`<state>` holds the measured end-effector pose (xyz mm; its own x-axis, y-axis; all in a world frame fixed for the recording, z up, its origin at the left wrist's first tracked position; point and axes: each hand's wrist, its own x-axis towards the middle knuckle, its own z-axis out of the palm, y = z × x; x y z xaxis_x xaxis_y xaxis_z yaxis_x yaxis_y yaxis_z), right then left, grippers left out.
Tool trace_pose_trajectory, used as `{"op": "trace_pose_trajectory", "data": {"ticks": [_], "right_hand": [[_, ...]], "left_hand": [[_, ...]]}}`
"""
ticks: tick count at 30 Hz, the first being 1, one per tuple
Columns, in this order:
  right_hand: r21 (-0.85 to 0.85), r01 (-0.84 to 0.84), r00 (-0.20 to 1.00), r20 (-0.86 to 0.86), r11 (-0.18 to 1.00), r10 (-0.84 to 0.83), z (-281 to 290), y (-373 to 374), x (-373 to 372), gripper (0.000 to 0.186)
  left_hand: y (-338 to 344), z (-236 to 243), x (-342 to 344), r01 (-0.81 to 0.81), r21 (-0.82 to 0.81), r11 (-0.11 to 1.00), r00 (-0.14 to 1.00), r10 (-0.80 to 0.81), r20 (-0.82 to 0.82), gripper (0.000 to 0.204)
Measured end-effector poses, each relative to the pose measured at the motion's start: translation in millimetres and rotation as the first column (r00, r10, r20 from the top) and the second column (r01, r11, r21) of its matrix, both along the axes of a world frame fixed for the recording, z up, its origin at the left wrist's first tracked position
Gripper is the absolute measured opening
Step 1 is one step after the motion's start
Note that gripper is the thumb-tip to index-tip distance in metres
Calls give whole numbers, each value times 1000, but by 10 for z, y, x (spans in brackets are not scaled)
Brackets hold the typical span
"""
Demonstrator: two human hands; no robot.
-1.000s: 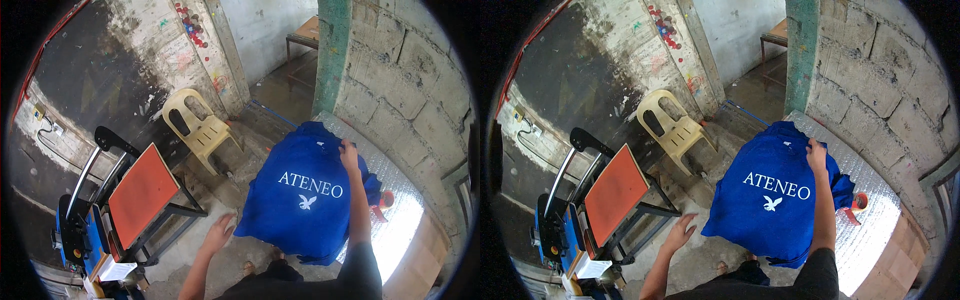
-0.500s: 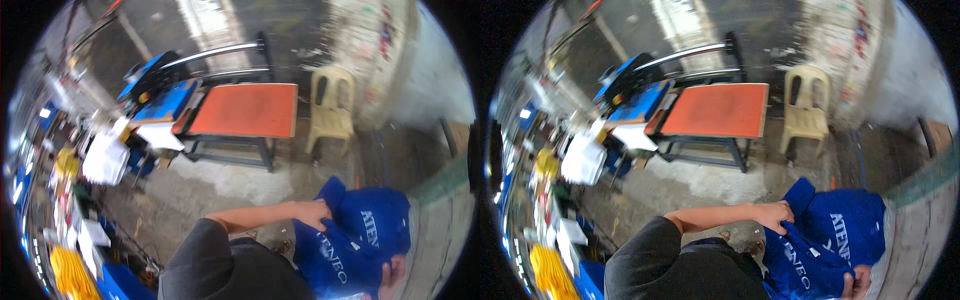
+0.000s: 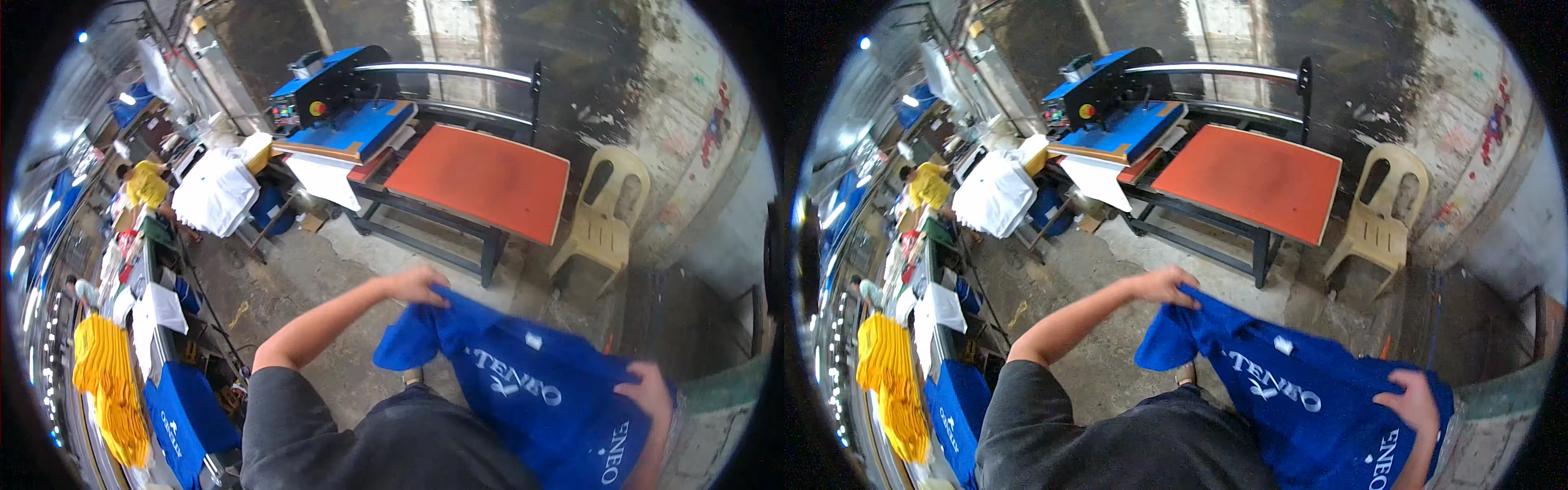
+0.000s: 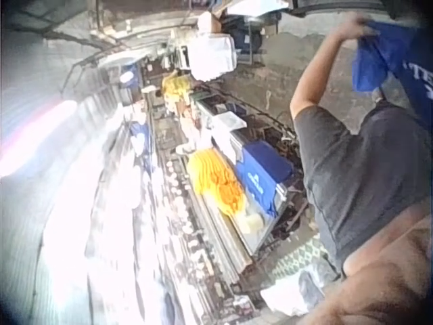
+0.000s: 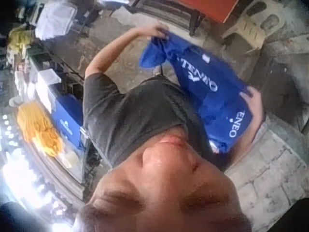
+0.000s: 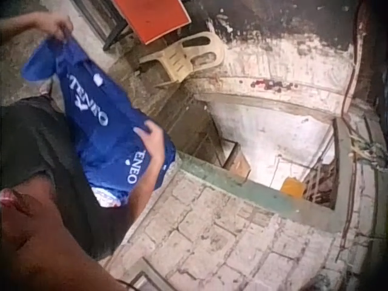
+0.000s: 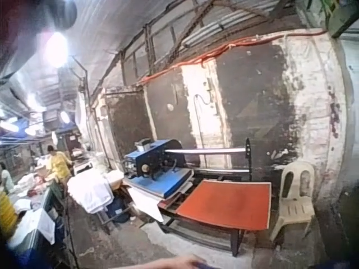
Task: Printing logos onto t-shirts using a heat press machine.
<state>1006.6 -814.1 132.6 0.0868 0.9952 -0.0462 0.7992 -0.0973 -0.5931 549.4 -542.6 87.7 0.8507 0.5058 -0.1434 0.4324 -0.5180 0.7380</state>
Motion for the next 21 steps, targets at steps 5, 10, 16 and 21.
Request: {"op": "trace_pose_trajectory", "data": {"ticks": [5,10,16,21], "right_hand": [[13,-152,801,588,988,115,1057,1023,-402,13],[891,-130,753,374,434,-541,2079,1192,-618,52],[234,64,836,518,970,-180,-63,1341,-1544,51],[-721,-238,813,218,651,539,-1559,1028,-1864,37]], "left_hand": [[684,1065,-357,-52,611,790,994,103,-48,26],[796,2484,-1019,-781,604,-157,614,-16,790,26],[538,171,-1813,-272,796,541,845,529,-71,39],[-379,-1613,-2794,-47,-123,991,673,-60,-737,30]]}}
